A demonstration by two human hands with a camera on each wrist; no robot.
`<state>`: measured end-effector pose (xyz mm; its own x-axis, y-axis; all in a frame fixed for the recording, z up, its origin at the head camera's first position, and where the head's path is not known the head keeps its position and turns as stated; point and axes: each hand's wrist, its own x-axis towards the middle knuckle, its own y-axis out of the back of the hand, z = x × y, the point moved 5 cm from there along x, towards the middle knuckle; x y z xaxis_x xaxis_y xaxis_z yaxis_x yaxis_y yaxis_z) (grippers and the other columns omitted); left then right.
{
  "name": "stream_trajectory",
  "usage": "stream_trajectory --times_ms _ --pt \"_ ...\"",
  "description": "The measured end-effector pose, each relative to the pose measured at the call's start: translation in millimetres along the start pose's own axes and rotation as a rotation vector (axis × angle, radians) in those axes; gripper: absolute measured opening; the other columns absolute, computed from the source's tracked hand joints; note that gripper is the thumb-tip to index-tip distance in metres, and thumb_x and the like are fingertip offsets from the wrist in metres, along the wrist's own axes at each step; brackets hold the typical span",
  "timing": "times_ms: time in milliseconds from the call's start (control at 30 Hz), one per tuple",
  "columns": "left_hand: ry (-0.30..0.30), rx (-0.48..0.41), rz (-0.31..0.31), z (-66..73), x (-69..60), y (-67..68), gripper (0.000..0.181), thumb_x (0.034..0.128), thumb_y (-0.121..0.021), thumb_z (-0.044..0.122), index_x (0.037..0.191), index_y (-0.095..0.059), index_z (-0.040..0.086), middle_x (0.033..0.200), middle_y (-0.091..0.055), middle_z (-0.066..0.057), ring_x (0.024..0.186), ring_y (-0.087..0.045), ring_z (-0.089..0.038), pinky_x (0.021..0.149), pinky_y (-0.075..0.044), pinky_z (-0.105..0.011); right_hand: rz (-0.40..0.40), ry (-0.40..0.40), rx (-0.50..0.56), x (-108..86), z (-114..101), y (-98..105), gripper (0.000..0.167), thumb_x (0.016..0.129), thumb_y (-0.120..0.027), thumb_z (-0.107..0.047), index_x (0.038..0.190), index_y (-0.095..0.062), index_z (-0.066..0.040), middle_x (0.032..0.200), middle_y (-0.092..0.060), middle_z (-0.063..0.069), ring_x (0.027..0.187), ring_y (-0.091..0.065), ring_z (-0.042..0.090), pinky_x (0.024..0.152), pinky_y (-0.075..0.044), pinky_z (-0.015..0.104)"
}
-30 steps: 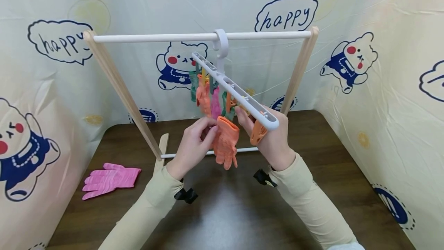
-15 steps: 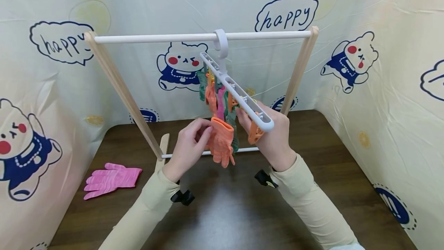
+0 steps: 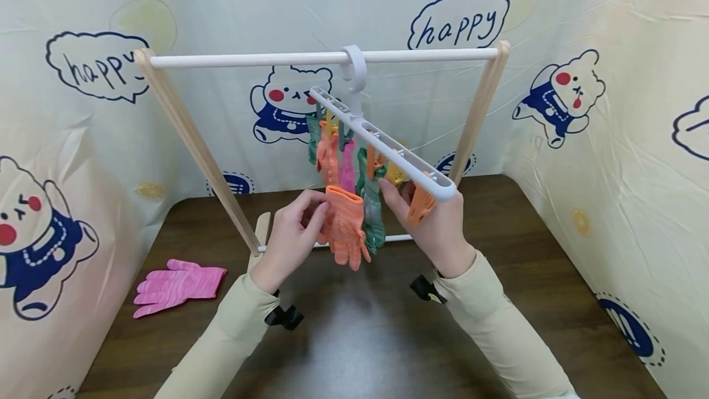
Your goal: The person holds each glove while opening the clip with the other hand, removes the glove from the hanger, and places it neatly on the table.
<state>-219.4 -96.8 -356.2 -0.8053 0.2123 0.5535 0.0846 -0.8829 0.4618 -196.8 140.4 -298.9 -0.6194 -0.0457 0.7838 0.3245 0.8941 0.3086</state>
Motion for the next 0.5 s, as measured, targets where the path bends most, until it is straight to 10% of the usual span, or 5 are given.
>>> stream_trajectory --times_ms 233,500 --pt "0.014 -0.015 0.005 -2.0 -2.9 3.4 0.014 0.1030 -0.065 0.009 0.116 -0.068 0.005 0.087 -0.068 -0.006 0.065 -0.057 -0.019 0.057 -0.053 -0.024 -0.008 0.062 -0.178 -12.6 -2 3 0.058 0.099 -0.059 -0.061 0.080 -0.057 -0.006 0.061 -0.049 0.000 0.053 -0.045 0.008 0.048 -0.036 0.027" --pt "0.017 0.010 0.000 -1.7 -6.0 7.7 0.015 0.1029 -0.065 0.008 0.117 -0.066 0.005 0.088 -0.068 -0.005 0.065 -0.058 -0.015 0.056 -0.053 -0.025 -0.026 0.021 -0.253 -22.4 7 8 0.062 0.099 -0.054 -0.066 0.089 -0.062 -0.005 0.061 -0.052 0.001 0.051 -0.045 0.009 0.046 -0.035 0.027"
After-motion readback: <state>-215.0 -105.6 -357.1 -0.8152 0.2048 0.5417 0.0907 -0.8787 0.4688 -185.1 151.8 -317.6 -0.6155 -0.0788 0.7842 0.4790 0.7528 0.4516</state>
